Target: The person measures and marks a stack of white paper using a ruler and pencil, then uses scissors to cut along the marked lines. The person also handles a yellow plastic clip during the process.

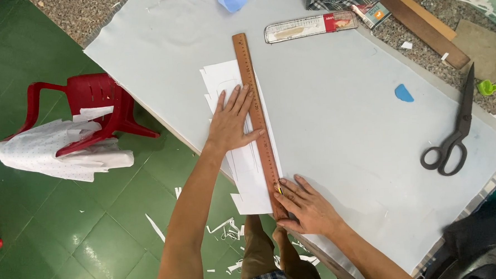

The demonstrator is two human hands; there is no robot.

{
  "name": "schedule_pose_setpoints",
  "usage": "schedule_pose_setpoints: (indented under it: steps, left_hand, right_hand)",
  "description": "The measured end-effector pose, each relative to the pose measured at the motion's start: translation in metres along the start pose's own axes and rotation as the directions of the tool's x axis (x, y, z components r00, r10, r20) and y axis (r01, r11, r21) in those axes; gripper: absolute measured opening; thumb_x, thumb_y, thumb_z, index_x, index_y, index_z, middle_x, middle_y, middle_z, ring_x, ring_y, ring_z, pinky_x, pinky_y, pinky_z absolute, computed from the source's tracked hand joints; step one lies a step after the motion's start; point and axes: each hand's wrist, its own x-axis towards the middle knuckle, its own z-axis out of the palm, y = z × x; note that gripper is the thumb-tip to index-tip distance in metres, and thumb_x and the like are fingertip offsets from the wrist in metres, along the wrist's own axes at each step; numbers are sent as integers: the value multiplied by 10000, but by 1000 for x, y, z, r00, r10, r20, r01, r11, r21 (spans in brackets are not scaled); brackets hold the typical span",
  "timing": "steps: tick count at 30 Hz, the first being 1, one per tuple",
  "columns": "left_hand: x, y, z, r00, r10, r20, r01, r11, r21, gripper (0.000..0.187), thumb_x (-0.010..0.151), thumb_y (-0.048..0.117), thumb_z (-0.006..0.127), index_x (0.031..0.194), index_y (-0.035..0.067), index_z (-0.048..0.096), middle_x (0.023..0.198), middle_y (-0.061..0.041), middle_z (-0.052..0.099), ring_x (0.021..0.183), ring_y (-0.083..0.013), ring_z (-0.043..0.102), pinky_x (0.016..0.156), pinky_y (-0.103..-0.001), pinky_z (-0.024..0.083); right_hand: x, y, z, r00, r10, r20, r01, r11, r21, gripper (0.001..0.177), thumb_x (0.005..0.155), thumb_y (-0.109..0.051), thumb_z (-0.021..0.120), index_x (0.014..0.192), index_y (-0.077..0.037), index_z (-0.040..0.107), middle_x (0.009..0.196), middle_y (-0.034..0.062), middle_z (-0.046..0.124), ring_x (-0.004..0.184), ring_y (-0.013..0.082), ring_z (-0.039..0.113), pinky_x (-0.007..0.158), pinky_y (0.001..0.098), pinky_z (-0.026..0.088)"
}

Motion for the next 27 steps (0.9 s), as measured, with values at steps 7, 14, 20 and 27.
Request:
schedule_pose_setpoints:
  steps: [7,14,20,27]
  left_hand:
    - [1,0,-3,999,-7,45,6,1000,27,1048,936,837,239,1631,53,211,1725,-104,100,1591,-274,59,1275,-535,-40]
    - [2,0,-2,998,-14,64,11,999,47,1047,933,837,218,1629,54,209,1723,-107,100,1590,-275,57,1273,-538,-40]
    - [1,0,-3,999,-8,39,8,1000,1,1035,941,822,252,1627,47,226,1724,-108,104,1591,-276,69,1276,-535,-36]
    - [1,-1,-2,1000,2,17,-2,1000,14,1047,939,836,244,1632,52,227,1725,-109,104,1593,-282,80,1276,-540,-29]
  right_hand:
    - [2,-1,-2,999,6,31,-5,1000,-26,773,968,-618,635,1463,-40,501,1564,186,465,1483,347,410,1236,583,287]
    - [4,-2,-5,999,4,34,-2,999,-40,764,981,-625,601,1453,-31,508,1558,198,468,1480,351,414,1241,575,275]
    - [5,-3,-6,1000,5,19,-4,1000,-22,759,976,-612,626,1456,-38,499,1564,193,462,1481,345,417,1239,578,289]
    - [4,-2,-4,1000,4,20,-3,1000,-21,753,972,-606,638,1453,-42,509,1570,190,453,1484,346,409,1239,582,285]
